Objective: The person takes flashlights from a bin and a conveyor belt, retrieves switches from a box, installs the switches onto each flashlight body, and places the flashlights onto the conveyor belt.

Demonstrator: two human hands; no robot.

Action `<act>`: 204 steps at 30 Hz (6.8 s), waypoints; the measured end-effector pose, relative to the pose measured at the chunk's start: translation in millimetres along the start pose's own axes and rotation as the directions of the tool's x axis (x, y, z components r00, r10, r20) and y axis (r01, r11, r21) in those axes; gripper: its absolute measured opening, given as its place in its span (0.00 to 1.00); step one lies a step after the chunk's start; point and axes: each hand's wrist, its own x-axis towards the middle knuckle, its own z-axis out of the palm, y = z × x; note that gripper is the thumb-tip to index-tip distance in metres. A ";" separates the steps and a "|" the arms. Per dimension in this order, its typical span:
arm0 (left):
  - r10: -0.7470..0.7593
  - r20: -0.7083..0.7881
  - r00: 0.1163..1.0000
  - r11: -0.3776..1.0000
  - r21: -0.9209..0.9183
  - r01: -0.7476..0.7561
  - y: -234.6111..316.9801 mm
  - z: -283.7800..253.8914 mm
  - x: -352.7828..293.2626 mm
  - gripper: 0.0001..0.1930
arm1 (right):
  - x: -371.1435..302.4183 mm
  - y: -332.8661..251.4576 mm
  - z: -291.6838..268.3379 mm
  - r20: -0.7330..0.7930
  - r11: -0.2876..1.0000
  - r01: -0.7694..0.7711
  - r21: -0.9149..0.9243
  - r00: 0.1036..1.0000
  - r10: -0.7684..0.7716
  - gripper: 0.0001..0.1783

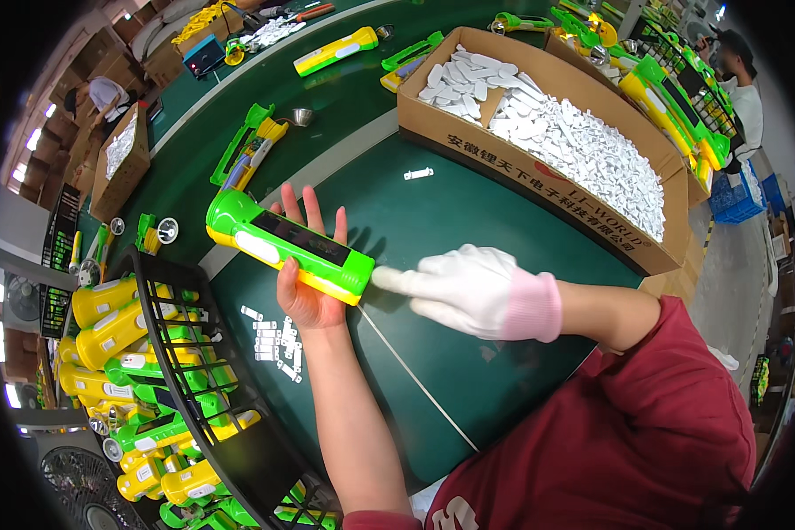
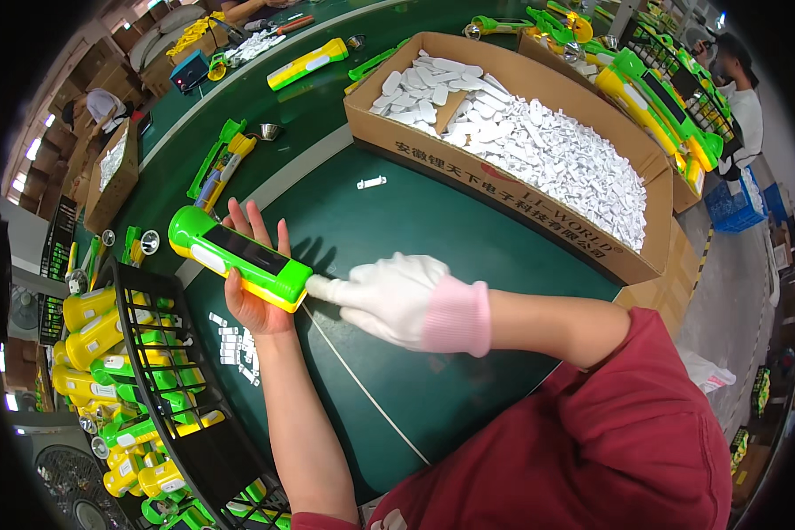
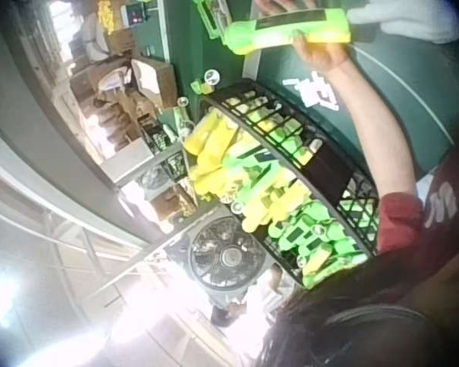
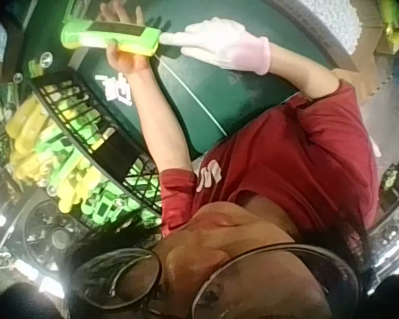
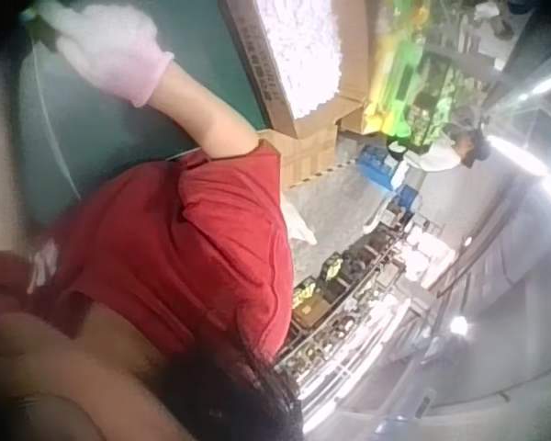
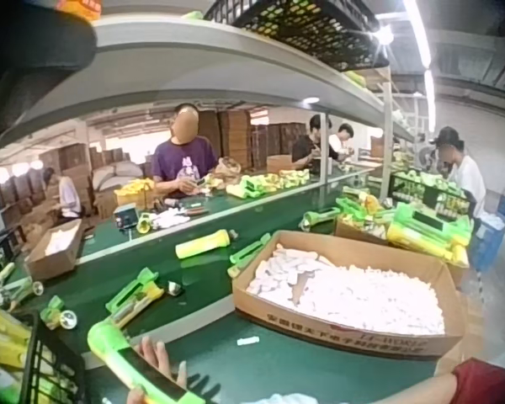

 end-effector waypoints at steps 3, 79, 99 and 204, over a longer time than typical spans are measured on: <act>0.015 0.005 1.000 1.000 -0.006 -0.015 2.1 -2.5 -0.7 0.33 | 8.4 -3.5 11.4 0.045 0.999 -0.047 0.010 0.998 0.046 0.21; -0.325 -0.291 0.900 0.830 0.369 0.419 -14.3 5.4 -2.5 0.18 | 12.9 51.1 35.9 -0.306 0.915 -0.089 0.394 0.926 0.222 0.05; -0.388 -0.206 0.898 0.801 0.407 0.439 -15.0 6.8 -3.0 0.22 | 81.0 42.4 -13.0 -0.251 0.698 0.058 0.714 0.952 0.177 0.09; -0.414 -0.153 0.898 0.737 0.522 0.429 -16.1 3.2 -8.7 0.36 | 98.4 15.1 -45.8 -0.451 0.982 -0.078 0.174 0.880 0.150 0.16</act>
